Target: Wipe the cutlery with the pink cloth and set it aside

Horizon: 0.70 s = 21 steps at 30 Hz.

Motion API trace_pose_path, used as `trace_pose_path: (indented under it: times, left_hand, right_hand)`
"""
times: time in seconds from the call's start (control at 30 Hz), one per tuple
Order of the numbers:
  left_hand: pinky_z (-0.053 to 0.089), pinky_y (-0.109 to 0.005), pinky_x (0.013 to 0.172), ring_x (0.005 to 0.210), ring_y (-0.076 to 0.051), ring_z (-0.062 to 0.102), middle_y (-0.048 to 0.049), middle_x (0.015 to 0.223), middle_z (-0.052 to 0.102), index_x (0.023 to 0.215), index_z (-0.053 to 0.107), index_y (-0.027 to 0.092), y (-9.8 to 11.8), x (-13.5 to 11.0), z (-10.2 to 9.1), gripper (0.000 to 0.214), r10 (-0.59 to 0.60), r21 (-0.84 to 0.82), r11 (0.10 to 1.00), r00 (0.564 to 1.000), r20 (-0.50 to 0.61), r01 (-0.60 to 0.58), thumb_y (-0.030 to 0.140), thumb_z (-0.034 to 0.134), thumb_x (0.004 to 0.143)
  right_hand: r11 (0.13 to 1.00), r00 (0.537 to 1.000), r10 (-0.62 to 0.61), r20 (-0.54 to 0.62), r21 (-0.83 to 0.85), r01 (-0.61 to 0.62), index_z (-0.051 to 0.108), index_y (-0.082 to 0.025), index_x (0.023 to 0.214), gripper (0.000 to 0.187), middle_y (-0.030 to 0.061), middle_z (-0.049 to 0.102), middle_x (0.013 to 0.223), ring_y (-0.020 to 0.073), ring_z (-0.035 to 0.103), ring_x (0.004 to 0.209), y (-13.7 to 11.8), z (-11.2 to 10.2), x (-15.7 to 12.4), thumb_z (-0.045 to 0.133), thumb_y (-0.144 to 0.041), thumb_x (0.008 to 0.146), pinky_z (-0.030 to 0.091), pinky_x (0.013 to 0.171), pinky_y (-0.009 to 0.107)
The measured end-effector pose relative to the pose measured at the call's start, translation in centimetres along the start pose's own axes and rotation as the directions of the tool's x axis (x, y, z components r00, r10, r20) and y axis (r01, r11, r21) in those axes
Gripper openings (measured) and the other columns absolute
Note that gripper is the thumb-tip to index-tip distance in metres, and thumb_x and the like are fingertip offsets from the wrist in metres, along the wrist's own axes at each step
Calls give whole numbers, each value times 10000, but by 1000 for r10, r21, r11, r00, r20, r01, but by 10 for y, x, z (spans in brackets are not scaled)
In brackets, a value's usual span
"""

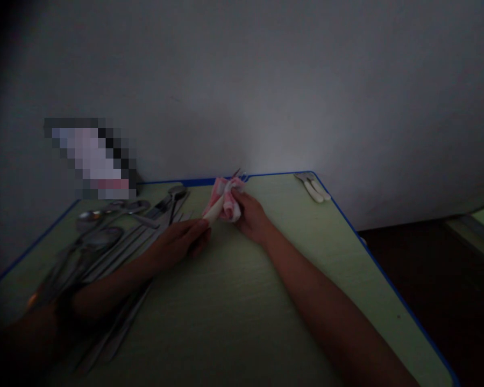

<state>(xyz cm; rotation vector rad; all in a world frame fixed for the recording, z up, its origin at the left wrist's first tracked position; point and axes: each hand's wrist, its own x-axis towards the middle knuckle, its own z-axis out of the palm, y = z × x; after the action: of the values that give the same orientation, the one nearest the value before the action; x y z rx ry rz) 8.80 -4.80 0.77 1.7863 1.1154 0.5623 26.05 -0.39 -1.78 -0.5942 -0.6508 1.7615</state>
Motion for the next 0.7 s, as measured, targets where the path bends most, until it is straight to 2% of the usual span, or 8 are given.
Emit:
trace_pose_path:
  times: [0.17, 0.43, 0.7]
  left_hand:
    - [349, -197, 460, 413, -95, 427, 55, 433, 475, 656, 540, 171, 4, 0, -2, 434, -24, 84, 996, 997, -67, 29, 486, 355, 890]
    - [332, -177, 448, 439, -82, 436, 52, 521, 540, 863, 624, 175, -4, 0, 1, 322, 68, 107, 992, 998, 9, -68, 424, 420, 882]
    - [339, -187, 462, 461, -90, 456, 35, 550, 564, 904, 640, 171, -4, -1, 1, 337, 78, 118, 990, 996, 34, -81, 424, 419, 883]
  right_hand:
    - [1000, 1000, -1, 2, -4, 1, 577, -170, 805, 178, -24, 561, 653, 116, 503, 603, 4, -6, 5, 638, -324, 740, 436, 610, 256]
    - [1000, 999, 4, -41, -11, -4, 578, -170, 805, 188, -37, 522, 616, 105, 464, 570, 1, -2, 0, 627, -337, 735, 399, 563, 241]
    - [999, 998, 43, -38, -28, -44, 594, -176, 800, 186, -26, 543, 625, 120, 479, 597, 1, -3, 0, 619, -349, 737, 403, 586, 256]
